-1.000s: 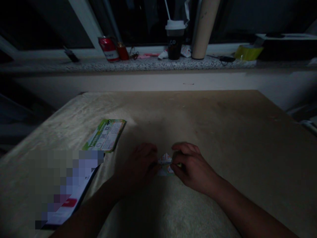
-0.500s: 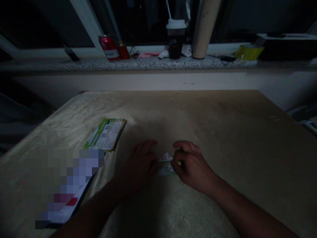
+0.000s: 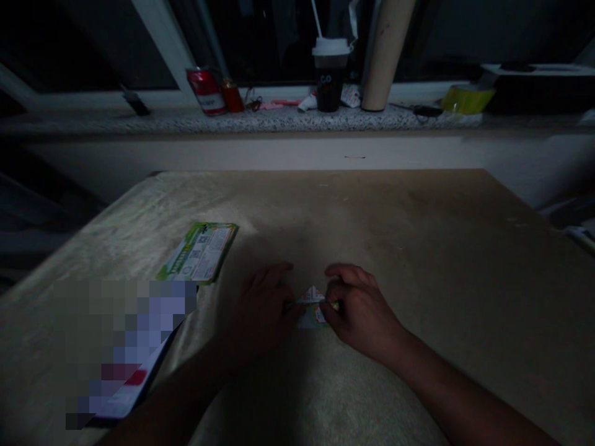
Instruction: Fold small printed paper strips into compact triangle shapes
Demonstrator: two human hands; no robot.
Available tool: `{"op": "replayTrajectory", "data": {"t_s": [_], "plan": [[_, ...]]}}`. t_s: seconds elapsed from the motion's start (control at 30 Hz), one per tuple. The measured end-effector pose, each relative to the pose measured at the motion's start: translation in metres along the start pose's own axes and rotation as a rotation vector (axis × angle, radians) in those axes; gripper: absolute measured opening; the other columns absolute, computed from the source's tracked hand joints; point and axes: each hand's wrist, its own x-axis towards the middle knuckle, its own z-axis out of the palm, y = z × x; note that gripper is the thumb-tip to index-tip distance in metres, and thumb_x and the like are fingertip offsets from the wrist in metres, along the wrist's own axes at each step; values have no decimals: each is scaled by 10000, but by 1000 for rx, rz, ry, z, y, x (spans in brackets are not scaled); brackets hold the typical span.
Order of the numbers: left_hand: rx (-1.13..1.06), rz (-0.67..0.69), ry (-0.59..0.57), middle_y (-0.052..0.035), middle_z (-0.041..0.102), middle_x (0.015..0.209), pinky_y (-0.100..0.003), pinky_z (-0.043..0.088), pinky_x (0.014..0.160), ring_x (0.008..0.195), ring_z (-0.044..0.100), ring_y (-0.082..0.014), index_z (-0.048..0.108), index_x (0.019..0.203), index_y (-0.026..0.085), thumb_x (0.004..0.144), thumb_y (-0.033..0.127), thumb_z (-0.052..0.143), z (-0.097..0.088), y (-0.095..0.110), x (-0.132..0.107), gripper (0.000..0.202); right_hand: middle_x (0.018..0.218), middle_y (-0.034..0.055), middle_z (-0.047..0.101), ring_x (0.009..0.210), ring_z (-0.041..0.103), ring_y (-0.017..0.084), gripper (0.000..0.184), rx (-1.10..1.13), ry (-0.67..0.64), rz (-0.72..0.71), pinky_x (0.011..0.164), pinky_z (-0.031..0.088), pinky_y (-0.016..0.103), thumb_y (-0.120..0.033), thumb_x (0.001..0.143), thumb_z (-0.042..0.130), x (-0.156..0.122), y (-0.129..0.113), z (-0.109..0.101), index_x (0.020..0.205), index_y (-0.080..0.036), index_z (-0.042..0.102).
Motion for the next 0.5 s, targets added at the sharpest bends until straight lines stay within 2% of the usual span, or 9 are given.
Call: {"op": "replayTrajectory", "data": {"t_s": [0.23, 0.5], "plan": [[15, -8, 12, -152, 555, 1473, -556, 357, 1114, 1368, 481, -354, 751, 807, 169, 911, 356, 658, 3, -1, -1, 232, 1254, 106, 652, 1205, 601, 306, 116, -21, -6, 10, 985, 477, 498, -225, 883, 674, 1, -2, -1, 781, -224, 730], [28, -24, 14, -139, 557, 1477, -568, 358, 1108, 1359, 487, -359, 750, 776, 177, 903, 387, 660, 2, 0, 1, 262, 1246, 113, 654, 1209, 603, 308, 108, -23, 3, 1, 978, 487, 498, -208, 875, 671, 1, -1, 0, 784, -222, 727]]}}
